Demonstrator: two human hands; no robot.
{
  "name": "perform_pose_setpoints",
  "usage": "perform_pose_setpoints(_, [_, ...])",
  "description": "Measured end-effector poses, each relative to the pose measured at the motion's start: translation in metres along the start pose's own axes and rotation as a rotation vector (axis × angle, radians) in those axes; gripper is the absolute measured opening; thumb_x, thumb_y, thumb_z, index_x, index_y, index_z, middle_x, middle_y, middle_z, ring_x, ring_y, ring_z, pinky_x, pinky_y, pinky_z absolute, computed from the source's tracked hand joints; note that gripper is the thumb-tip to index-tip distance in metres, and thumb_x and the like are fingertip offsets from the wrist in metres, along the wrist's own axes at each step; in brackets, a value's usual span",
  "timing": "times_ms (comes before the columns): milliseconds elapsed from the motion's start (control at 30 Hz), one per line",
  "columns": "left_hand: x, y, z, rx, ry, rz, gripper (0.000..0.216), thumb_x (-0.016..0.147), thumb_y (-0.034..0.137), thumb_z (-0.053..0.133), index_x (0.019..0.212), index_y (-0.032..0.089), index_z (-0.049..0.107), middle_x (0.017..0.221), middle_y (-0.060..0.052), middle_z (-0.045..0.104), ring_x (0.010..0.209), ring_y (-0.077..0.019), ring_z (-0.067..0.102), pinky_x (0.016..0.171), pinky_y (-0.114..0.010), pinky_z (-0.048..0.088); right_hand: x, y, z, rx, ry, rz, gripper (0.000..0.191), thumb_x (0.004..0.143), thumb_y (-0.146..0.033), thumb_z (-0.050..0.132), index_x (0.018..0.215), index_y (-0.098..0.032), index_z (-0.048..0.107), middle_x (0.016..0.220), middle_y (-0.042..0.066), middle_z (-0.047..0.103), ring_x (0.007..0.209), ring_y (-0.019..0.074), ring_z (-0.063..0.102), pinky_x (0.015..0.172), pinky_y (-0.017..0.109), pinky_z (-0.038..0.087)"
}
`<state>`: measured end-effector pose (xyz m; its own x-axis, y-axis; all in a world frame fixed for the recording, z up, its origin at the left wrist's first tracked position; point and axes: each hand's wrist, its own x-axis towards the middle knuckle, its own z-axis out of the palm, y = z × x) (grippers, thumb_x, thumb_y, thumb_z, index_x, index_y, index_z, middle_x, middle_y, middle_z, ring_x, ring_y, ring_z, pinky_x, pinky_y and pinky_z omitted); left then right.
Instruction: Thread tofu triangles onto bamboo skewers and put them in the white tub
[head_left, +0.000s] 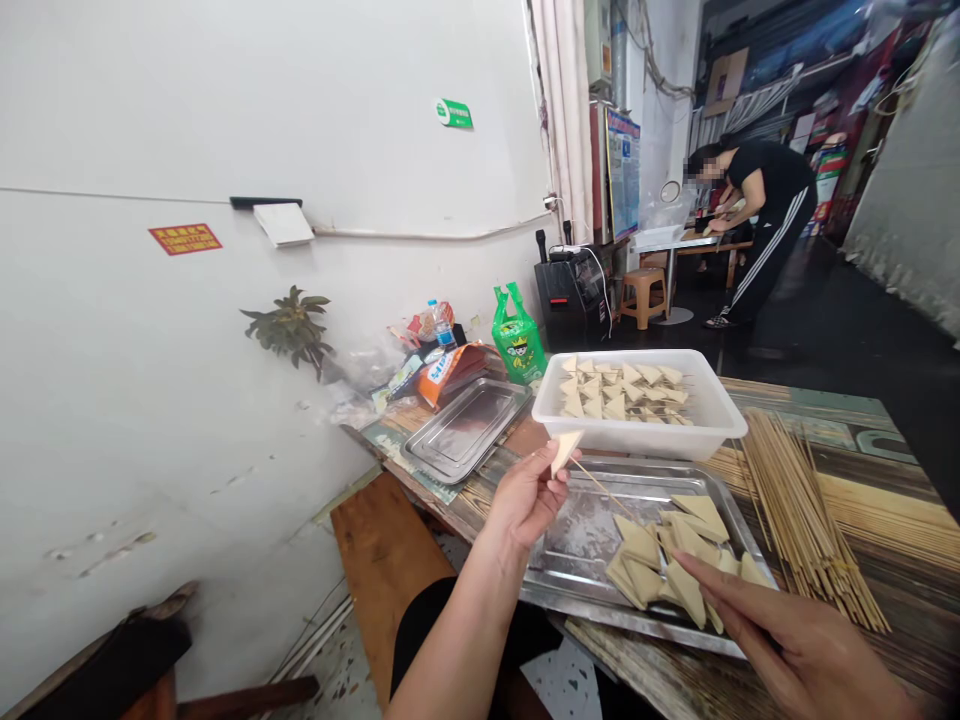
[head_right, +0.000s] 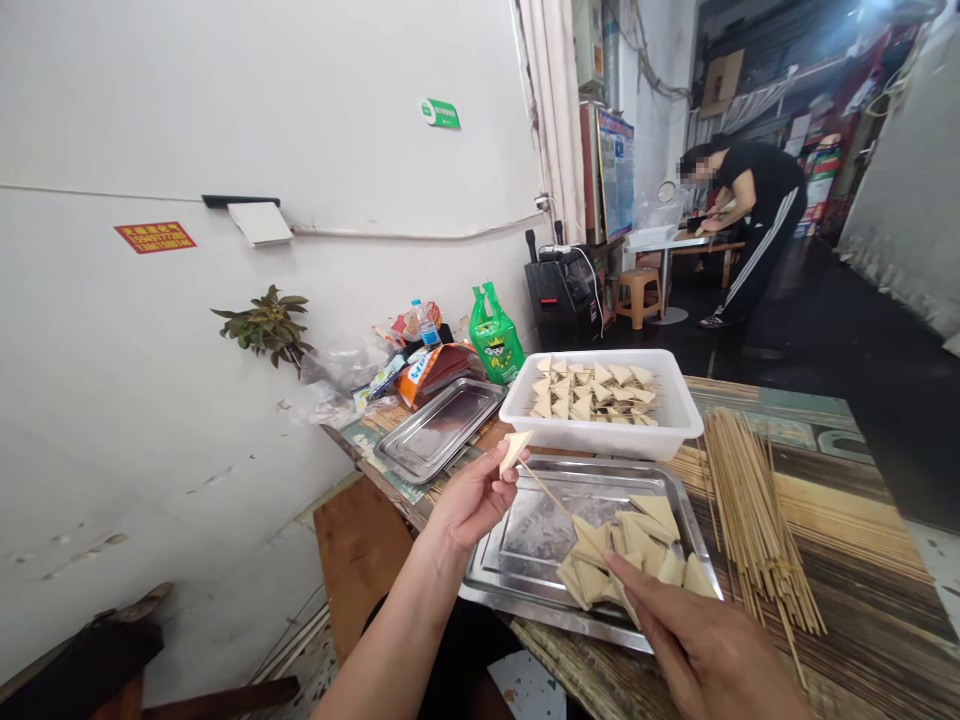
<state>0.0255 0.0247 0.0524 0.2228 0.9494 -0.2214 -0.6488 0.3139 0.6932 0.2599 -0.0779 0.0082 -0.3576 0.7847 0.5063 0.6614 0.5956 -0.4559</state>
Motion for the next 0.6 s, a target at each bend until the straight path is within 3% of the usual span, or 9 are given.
perform_pose_setpoints(267, [-0.0001,-0.0026,0.0020,0.121,0.022,0.113,0.024,0.073,0.022,0.063,0.092,0.009,0.060,0.078,-0.008,0.063,0.049,-0.0026,0.050,0.038,-0.009,0.036,-0.0020,-0.0004,0.0007,-0.048,-0.002,-0.002,0.037,0.085,-0.024,0.045,0.122,-0.024,0.053,0.107,0.000,0.066,0.088,0.0191,0.066,0.072,0.025,0.056])
perform_pose_setpoints(600, [-0.0010,-0.0093,0.0080,0.169,0.002,0.143,0.028,0.069,0.026,0.067,0.091,0.009,0.062,0.077,-0.008,0.063,0.049,-0.0024,0.049,0.039,-0.011,0.034,0.0018,-0.0074,0.0019,-0.024,0.058,-0.029,0.039,0.084,-0.021,0.046,0.122,-0.022,0.053,0.095,0.003,0.071,0.075,0.0170,0.069,0.061,0.020,0.056])
